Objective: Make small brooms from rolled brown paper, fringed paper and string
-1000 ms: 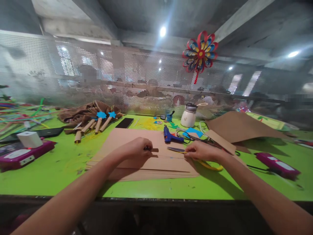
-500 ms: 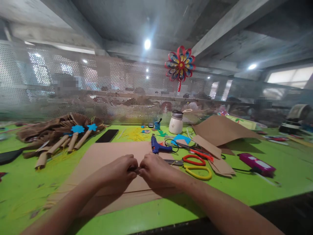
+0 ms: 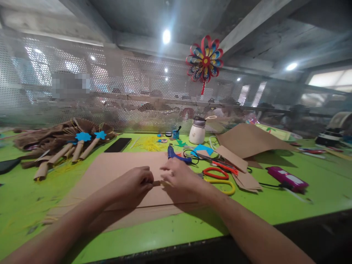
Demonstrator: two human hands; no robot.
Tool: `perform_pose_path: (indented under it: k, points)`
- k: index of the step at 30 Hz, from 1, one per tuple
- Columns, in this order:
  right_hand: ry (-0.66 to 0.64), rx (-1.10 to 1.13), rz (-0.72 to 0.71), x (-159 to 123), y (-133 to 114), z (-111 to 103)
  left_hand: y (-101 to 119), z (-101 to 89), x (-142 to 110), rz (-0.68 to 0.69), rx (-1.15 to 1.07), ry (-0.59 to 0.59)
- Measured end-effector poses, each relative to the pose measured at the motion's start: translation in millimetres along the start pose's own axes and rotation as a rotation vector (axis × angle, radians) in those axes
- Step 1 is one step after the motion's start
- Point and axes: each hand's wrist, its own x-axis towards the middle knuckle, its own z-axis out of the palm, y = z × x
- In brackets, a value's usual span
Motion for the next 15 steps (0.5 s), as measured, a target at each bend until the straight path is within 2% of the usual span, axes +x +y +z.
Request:
perform_pose_path:
  k: [2,4,6,8,12,15]
  points:
    - [0.125,0.056,0.078,-1,11,-22,1,-3.3,0,-0.019,-0.007,-0.013]
    - [0.216,0.035,0.229,-9,30,-49,2,-5.7,0,-0.027,-0.005,-0.034]
    - [0.264,-0.117,0.447,-24,60,-77,1,-6.8,0,-0.020,-0.001,-0.048]
    - [0.280,-0.202,0.562,-45,94,-101,0,-7.0,1,-0.012,-0.005,-0.045]
    - [0.208,-0.361,0.763,-85,150,-129,-2,-7.9,1,-0.005,-0.005,-0.052]
    - [0.093,-0.426,0.798,-99,168,-131,-2,-9.5,-1,-0.007,-0.010,-0.063]
